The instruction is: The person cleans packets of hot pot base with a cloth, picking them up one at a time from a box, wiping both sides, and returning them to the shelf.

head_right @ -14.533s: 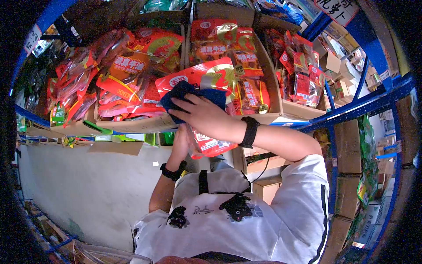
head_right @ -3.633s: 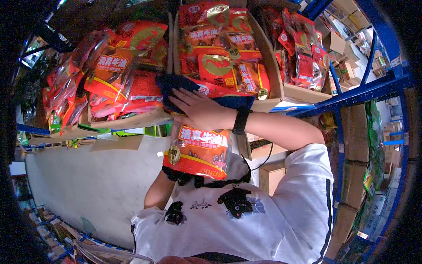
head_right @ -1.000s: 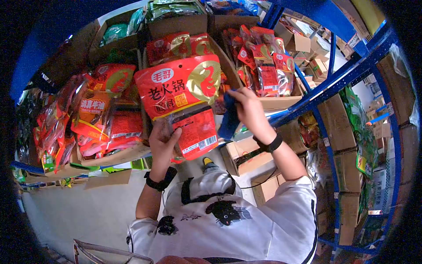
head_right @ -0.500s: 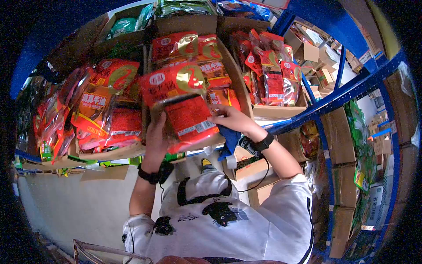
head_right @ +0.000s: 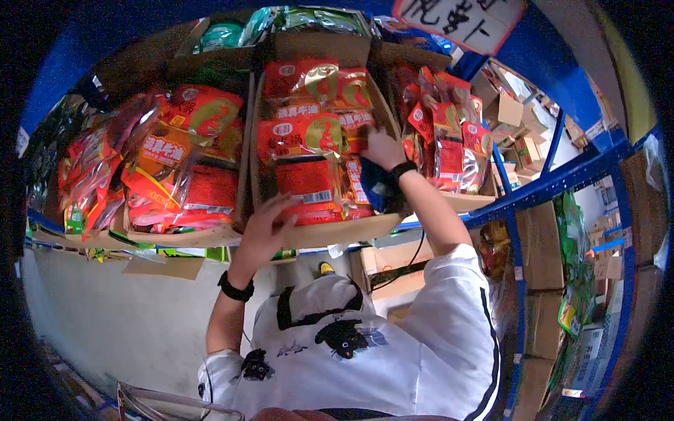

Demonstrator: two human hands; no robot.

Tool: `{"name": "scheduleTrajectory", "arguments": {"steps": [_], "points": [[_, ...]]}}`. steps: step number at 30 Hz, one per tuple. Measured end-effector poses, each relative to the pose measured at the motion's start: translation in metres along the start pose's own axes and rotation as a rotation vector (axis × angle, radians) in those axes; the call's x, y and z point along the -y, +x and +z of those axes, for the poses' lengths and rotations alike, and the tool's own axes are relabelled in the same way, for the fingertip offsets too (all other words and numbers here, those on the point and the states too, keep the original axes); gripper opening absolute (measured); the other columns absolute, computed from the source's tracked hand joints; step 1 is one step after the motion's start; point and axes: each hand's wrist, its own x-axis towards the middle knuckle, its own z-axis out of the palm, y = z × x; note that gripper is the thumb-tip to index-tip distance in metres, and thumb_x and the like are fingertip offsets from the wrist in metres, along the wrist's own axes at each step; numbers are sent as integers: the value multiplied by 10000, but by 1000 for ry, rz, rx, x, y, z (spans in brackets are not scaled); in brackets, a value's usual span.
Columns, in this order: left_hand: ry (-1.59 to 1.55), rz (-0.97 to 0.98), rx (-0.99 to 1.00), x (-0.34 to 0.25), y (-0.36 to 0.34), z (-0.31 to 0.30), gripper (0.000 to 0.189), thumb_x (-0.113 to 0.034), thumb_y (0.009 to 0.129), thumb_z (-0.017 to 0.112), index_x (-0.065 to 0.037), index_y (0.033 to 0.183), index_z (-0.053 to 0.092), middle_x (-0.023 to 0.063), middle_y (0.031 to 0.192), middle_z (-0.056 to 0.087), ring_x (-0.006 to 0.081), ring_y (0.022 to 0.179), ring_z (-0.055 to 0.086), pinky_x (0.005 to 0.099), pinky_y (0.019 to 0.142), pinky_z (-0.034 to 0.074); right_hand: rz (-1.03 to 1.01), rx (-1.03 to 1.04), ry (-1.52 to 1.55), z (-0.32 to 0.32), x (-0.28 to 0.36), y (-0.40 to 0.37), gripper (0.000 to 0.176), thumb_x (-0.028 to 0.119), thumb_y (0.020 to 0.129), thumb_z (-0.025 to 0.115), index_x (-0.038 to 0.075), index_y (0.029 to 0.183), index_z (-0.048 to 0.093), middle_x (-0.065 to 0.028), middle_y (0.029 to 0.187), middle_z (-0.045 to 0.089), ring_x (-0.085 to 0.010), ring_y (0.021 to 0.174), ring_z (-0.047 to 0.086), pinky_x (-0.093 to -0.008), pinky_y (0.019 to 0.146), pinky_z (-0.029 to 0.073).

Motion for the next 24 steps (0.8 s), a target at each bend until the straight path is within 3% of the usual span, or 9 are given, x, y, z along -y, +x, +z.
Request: {"name": "scheduleTrajectory", "arguments": {"steps": [2, 4, 6, 7, 10, 12, 15, 19, 24], "points": [[24, 43, -9, 2, -5, -2, 304, -169, 859, 583, -63, 1144, 579, 189, 1241, 517, 304, 1094, 549, 333, 804, 488, -138, -40, -38, 0, 17, -2, 708, 229, 699, 712, 56, 1298, 376, -207, 1236, 469, -364, 950, 586, -434, 765, 502], [22, 14, -10, 3, -6, -3, 298, -173, 866, 572, -61, 1143, 575, 200, 1253, 501, 306, 1067, 559, 332, 791, 492, -328, -118, -247, 16, 14, 5, 539, 213, 754, 654, 56, 1228, 451, -209, 1083, 563, -348, 904, 606, -453, 729, 501], [-68, -44, -13, 2, -7, -2, 329, -190, 866, 571, -42, 1160, 568, 211, 1250, 509, 331, 1165, 496, 375, 965, 404, -263, 24, -300, 7, 5, 17, 346, 215, 792, 602, 38, 1080, 531, -198, 822, 636, -331, 741, 646, -455, 617, 518], [-71, -42, -17, 2, -5, -1, 329, -190, 866, 571, -42, 1160, 568, 211, 1250, 509, 331, 1165, 496, 375, 965, 404, -276, -133, -251, -2, 9, 14, 172, 155, 807, 541, 24, 917, 563, -179, 672, 622, -343, 681, 640, -458, 597, 516], [11, -41, 32, 6, -6, 4, 342, -217, 867, 572, -45, 1162, 563, 200, 1267, 496, 340, 1185, 471, 390, 987, 383, -252, -154, -141, -5, 9, 19, 147, 126, 791, 537, 1, 851, 584, -203, 734, 631, -367, 702, 633, -465, 614, 511], [197, 68, 59, 11, -6, 6, 353, -235, 863, 577, -52, 1165, 559, 189, 1282, 483, 343, 1207, 442, 402, 1003, 365, -112, -122, 5, -4, 3, 22, 174, 134, 767, 533, -16, 810, 609, -236, 790, 633, -399, 764, 623, -474, 681, 503], [221, 111, 89, 18, -7, 6, 362, -242, 857, 583, -61, 1169, 553, 178, 1302, 466, 337, 1226, 420, 407, 1015, 352, 212, -27, 150, 38, -45, 59, 296, 214, 757, 533, -31, 878, 647, -286, 906, 619, -415, 901, 605, -468, 808, 476], [214, 157, 109, 19, -9, 4, 384, -239, 847, 589, -71, 1189, 541, 172, 1318, 450, 336, 1228, 417, 411, 1015, 351, 264, -20, 151, 40, -52, 72, 343, 293, 764, 548, -23, 827, 668, -263, 912, 630, -411, 901, 610, -464, 797, 481], [362, 240, 73, 22, -8, 11, 403, -227, 824, 600, -59, 1185, 538, 161, 1310, 457, 319, 1229, 420, 418, 995, 351, 403, 112, 224, 22, -48, 71, 378, 294, 766, 570, -26, 949, 652, -253, 1017, 617, -393, 995, 585, -444, 849, 472]]}}
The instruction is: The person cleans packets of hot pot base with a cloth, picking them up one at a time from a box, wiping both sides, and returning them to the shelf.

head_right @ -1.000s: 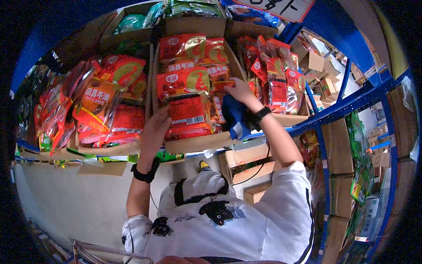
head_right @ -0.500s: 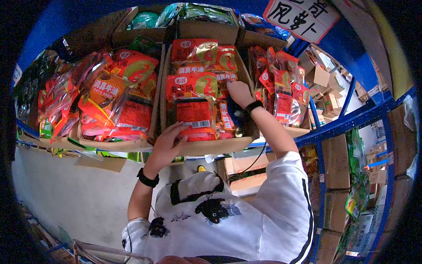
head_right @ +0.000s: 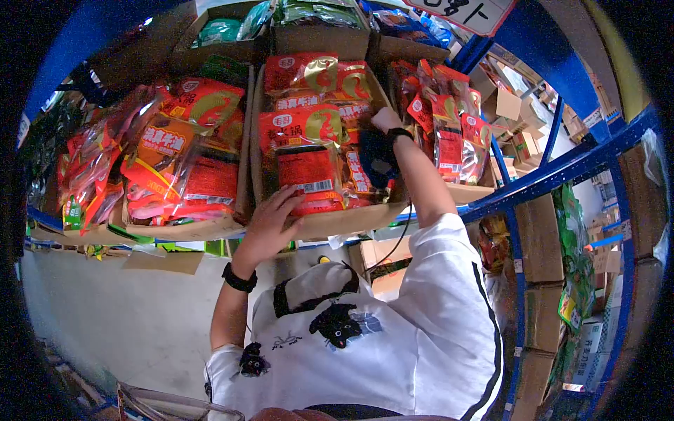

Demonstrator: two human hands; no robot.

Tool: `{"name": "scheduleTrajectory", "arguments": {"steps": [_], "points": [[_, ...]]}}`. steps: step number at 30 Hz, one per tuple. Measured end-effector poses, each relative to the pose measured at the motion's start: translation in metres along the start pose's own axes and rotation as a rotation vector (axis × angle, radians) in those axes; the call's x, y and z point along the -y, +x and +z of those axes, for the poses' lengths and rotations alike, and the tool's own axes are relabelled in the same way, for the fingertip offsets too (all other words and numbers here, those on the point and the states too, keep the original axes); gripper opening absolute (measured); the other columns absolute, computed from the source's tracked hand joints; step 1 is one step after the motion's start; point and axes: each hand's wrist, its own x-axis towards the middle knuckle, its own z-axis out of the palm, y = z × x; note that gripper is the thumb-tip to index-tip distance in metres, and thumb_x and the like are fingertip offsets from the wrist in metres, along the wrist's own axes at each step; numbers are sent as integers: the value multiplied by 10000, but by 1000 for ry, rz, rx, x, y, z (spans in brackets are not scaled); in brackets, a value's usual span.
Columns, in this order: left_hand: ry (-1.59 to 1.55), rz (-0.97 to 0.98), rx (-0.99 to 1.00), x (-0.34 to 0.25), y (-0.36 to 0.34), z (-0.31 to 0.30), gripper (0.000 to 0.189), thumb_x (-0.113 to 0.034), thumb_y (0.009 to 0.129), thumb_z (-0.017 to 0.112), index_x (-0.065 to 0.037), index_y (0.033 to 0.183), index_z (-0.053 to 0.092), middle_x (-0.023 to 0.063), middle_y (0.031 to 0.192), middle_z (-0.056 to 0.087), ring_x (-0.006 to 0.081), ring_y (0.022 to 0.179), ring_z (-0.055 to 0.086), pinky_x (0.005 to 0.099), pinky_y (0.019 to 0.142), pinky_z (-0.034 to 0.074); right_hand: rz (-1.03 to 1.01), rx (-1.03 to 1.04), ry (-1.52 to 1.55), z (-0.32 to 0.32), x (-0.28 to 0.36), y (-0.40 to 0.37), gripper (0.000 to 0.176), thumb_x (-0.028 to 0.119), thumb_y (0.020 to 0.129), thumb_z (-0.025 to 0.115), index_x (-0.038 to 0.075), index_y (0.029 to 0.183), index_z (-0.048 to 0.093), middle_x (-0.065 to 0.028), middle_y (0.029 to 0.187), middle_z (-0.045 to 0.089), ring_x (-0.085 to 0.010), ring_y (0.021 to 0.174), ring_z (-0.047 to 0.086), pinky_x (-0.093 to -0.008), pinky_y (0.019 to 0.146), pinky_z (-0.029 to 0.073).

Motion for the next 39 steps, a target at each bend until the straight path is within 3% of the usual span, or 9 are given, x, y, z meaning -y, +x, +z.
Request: {"name": "scheduleTrajectory", "arguments": {"steps": [7, 9, 15, 20, 24, 26, 31, 36, 39], "points": [[38, -29, 35, 1, 0, 3, 480, -271, 816, 604, -87, 1247, 501, 141, 1344, 429, 309, 1254, 396, 432, 1011, 334, -164, 206, -149, 6, 10, 13, 320, 247, 771, 548, 27, 973, 662, -190, 1008, 644, -329, 913, 622, -387, 775, 481], [82, -20, 41, -1, -2, 3, 520, -285, 803, 615, -96, 1269, 480, 132, 1355, 415, 297, 1265, 382, 438, 1007, 326, -248, 277, 5, 12, 10, 17, 499, 422, 743, 658, -12, 988, 656, -168, 948, 671, -313, 922, 627, -344, 789, 467], [74, -10, 23, 2, -3, 7, 554, -301, 791, 625, -103, 1283, 465, 124, 1360, 409, 291, 1267, 377, 433, 1008, 303, -75, 98, -228, -28, 42, -2, 421, 319, 653, 628, 19, 946, 665, -194, 986, 648, -330, 940, 620, -387, 770, 478], [109, -9, 14, -1, -3, 9, 554, -305, 793, 624, -107, 1285, 465, 116, 1358, 413, 281, 1260, 381, 426, 1016, 281, -194, 133, -276, -46, 39, -9, 414, 269, 621, 621, 21, 949, 670, -209, 999, 640, -383, 939, 609, -410, 803, 481], [93, -22, 16, 1, -3, 9, 553, -315, 796, 619, -108, 1285, 465, 112, 1358, 415, 276, 1268, 371, 433, 1021, 263, -235, 20, 122, -59, 49, -44, 685, 197, 621, 688, -77, 1200, 445, -262, 1043, 612, -366, 978, 604, -406, 813, 480], [92, -23, 12, 1, -3, 9, 552, -319, 798, 617, -107, 1285, 465, 111, 1360, 414, 274, 1272, 367, 435, 1019, 264, 50, -87, 74, -46, 37, -27, 938, 262, 593, 764, -127, 1281, 258, -245, 1097, 599, -352, 992, 605, -408, 820, 482], [128, 5, -44, 1, -4, 10, 544, -302, 768, 643, -96, 1249, 496, 108, 1319, 461, 254, 1250, 400, 399, 988, 292, -22, 55, 136, -64, 33, -33, 745, 395, 557, 814, -121, 1031, 560, -223, 1002, 641, -340, 971, 618, -396, 810, 499], [114, 9, -25, 2, -3, 10, 536, -312, 779, 632, -99, 1252, 495, 110, 1323, 458, 252, 1259, 392, 398, 986, 299, -244, -285, 20, -66, 42, -64, 465, 411, 618, 772, -37, 688, 670, -218, 687, 635, -335, 687, 647, -382, 660, 506], [73, 0, 27, 4, -3, 8, 546, -335, 814, 602, -111, 1290, 459, 108, 1353, 422, 273, 1271, 372, 427, 1012, 272, -383, -453, -9, -72, 32, -81, 364, 343, 707, 710, -19, 696, 676, -203, 657, 623, -334, 647, 631, -390, 628, 494]]}}
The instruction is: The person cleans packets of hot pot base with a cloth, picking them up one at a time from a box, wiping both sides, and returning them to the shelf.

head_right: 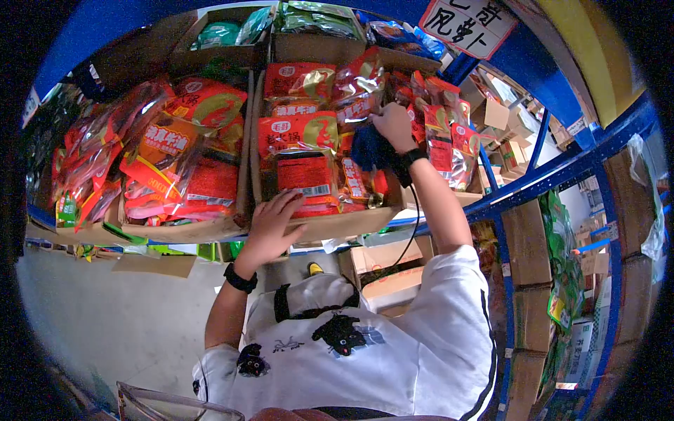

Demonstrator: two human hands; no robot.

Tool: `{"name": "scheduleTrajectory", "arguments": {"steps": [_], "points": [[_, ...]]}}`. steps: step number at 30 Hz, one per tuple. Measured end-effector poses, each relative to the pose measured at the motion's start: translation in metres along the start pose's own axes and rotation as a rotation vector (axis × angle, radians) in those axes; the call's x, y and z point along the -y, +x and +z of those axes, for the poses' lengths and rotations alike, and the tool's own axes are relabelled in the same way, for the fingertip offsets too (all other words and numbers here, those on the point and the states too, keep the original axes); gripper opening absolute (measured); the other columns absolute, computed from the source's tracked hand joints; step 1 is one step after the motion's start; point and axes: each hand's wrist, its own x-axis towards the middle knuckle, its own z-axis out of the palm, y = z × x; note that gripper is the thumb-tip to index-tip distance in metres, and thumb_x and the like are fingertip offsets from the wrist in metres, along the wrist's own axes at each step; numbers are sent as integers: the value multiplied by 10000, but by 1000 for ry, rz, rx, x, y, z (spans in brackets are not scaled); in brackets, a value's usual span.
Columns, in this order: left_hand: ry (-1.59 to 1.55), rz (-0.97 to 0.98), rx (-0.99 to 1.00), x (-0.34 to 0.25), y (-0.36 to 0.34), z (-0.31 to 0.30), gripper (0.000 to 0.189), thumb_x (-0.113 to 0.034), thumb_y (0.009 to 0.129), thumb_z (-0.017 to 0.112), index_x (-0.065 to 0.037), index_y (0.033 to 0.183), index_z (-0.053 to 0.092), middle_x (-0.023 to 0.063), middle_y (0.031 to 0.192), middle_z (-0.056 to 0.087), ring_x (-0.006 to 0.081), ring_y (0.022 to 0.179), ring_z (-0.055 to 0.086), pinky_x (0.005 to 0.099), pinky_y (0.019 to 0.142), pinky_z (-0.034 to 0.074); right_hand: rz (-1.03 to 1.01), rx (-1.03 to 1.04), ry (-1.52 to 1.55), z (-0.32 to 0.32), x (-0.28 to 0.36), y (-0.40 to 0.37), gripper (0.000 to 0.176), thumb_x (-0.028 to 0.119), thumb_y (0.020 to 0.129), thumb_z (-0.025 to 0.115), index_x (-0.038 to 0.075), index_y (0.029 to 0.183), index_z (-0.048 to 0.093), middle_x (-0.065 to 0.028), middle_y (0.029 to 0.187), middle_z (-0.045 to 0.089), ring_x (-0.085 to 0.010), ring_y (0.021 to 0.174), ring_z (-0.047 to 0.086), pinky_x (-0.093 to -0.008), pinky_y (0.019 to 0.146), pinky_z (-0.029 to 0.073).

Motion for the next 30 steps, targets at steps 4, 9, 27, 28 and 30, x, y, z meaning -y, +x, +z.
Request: {"name": "scheduleTrajectory", "arguments": {"steps": [4, 9, 27, 28, 30], "points": [[19, 6, -1, -2, -1, -2, 559, -346, 816, 601, -90, 1291, 455, 104, 1352, 424, 268, 1275, 368, 416, 1016, 267, 128, -15, 97, -64, -20, -25, 354, 351, 779, 676, 6, 852, 701, -116, 647, 662, -161, 610, 638, -295, 573, 456], [-170, -81, -45, -14, 7, -5, 624, -291, 839, 621, -68, 1352, 346, 177, 1341, 413, 317, 1209, 441, 434, 1000, 332, 362, 112, 551, -142, -16, -85, 187, 161, 817, 648, -19, 801, 697, -6, 666, 620, -60, 603, 531, -211, 568, 405], [-1672, -328, -449, -28, -6, 17, 411, -52, 870, 592, -55, 1232, 396, 62, 1182, 520, 136, 1053, 532, 293, 856, 465, 169, -14, 878, -149, 105, -131, 110, 55, 833, 610, 2, 904, 675, -22, 809, 646, -85, 740, 583, -219, 689, 446], [-1711, -304, -473, -31, -5, 17, 401, -45, 880, 578, -52, 1235, 393, 62, 1181, 521, 137, 1050, 535, 299, 863, 469, 106, -52, 820, -145, 112, -132, 115, 68, 838, 611, 12, 919, 671, -27, 838, 635, -95, 770, 583, -226, 706, 444], [-1699, -301, -473, -31, -4, 15, 393, -39, 885, 568, -52, 1236, 392, 62, 1184, 519, 140, 1053, 535, 310, 876, 471, 22, 4, 731, -135, 131, -137, 149, 87, 837, 618, 40, 973, 657, -53, 935, 601, -135, 880, 576, -254, 769, 437]]}}
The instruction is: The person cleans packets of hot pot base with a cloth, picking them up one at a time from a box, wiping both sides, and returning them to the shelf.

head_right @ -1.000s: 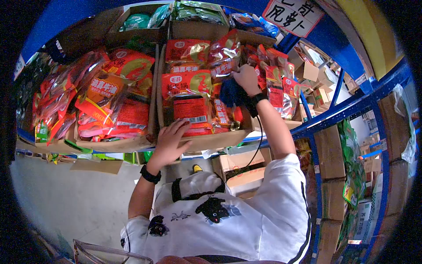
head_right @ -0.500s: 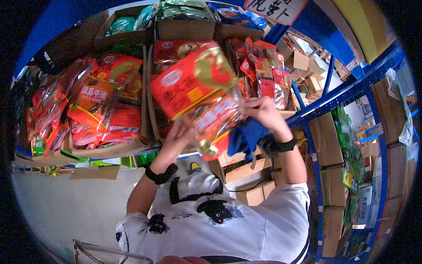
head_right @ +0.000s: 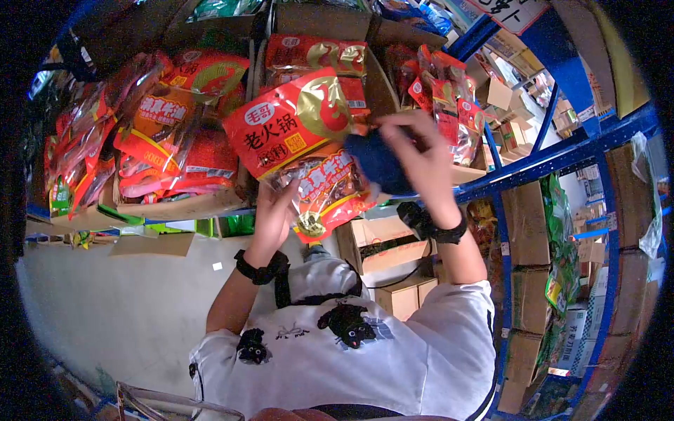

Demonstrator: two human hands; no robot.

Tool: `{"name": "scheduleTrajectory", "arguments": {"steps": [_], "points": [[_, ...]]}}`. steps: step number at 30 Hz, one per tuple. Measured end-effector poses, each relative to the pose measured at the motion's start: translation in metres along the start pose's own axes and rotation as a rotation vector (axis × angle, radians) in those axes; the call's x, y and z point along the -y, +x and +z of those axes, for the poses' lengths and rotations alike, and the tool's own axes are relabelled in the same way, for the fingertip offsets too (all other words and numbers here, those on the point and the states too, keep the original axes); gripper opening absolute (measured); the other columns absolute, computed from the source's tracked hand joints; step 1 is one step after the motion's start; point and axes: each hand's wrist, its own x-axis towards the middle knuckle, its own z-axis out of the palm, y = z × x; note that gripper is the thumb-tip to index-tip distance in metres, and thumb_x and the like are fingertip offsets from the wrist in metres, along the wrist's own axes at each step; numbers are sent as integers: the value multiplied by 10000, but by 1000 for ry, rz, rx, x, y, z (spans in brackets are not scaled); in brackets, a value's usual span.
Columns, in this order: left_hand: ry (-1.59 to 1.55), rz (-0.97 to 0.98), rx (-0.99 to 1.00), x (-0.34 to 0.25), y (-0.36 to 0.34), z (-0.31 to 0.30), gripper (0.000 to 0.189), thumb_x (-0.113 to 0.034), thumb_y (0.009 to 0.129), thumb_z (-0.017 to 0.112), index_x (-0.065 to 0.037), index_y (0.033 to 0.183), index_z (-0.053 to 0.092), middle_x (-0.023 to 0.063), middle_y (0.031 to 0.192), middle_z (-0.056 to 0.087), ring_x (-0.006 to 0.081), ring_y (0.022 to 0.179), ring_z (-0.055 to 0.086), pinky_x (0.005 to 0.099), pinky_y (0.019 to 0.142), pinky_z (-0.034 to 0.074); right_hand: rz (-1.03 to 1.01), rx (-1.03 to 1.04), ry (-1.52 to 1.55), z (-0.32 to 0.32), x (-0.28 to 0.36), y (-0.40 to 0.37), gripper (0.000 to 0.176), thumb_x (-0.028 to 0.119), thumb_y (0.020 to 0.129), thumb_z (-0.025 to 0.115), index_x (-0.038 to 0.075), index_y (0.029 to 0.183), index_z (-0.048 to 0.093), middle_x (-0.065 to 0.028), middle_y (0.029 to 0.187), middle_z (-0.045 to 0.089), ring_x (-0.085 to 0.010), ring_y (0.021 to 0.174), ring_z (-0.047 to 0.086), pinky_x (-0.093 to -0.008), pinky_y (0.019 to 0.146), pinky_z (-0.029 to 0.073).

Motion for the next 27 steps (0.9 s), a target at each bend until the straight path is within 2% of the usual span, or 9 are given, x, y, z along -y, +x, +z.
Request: {"name": "scheduleTrajectory", "arguments": {"steps": [2, 4, 7, 11, 14, 17, 20, 23, 27], "points": [[-25, -30, 47, -3, 0, 0, 356, -71, 916, 528, -65, 1243, 387, 63, 1210, 506, 160, 1077, 532, 347, 912, 472, -116, 290, -9, 23, -10, -9, 336, 112, 783, 668, 66, 1108, 597, -93, 1089, 571, -227, 1054, 532, -314, 884, 421], [-131, -108, 55, -9, 0, -1, 340, -97, 930, 508, -74, 1247, 385, 62, 1220, 499, 170, 1095, 526, 358, 927, 465, -308, 469, -302, 42, -16, -17, 512, 173, 766, 670, 98, 1244, 504, -163, 1270, 479, -348, 1205, 426, -417, 1018, 324], [-216, -171, 41, -3, 3, -8, 316, -164, 962, 454, -99, 1261, 374, 61, 1246, 478, 195, 1137, 510, 376, 946, 453, -277, 400, -431, 62, -29, -31, 615, 168, 783, 626, 131, 1352, 396, -166, 1393, 376, -375, 1290, 330, -456, 1050, 275], [-253, -207, 54, -3, 3, -9, 316, -162, 962, 455, -111, 1264, 378, 62, 1263, 464, 187, 1145, 502, 379, 939, 451, -217, 415, -352, 63, -31, -35, 567, 124, 802, 584, 125, 1343, 414, -167, 1380, 395, -376, 1289, 335, -457, 1055, 273], [-270, -194, 18, 3, 5, -16, 349, -206, 963, 449, -102, 1292, 394, 71, 1262, 504, 205, 1125, 529, 398, 927, 463, -320, 556, -245, 64, -18, -52, 520, -21, 776, 528, 115, 1277, 504, -179, 1311, 468, -363, 1240, 401, -433, 1036, 321], [-253, -164, 80, -6, 6, -10, 341, -186, 961, 455, -97, 1286, 401, 68, 1256, 503, 199, 1127, 519, 384, 933, 452, -367, 663, -161, 61, -15, -69, 571, -83, 702, 538, 173, 1212, 578, -104, 1283, 521, -332, 1158, 478, -411, 997, 373], [-215, -122, -11, 2, 3, -6, 277, -176, 959, 468, -75, 1215, 442, 56, 1179, 534, 162, 1074, 537, 331, 905, 448, -435, 824, -159, 46, -22, -69, 593, -86, 667, 550, 193, 1188, 599, -72, 1272, 537, -312, 1107, 507, -404, 970, 400], [-199, -141, -17, -3, 2, -6, 283, -185, 964, 457, -85, 1227, 435, 50, 1190, 527, 164, 1075, 539, 345, 924, 441, -432, 828, -244, 35, -17, -49, 594, -94, 640, 548, 181, 1161, 618, -77, 1258, 548, -307, 1078, 521, -403, 958, 411], [-281, -353, 97, -9, 5, -14, 317, -207, 966, 449, -110, 1267, 414, 44, 1210, 518, 180, 1115, 526, 379, 936, 444, -452, 680, -376, 35, -10, 0, 549, -85, 680, 531, 145, 1173, 600, -113, 1238, 553, -326, 1116, 522, -409, 997, 382]]}}
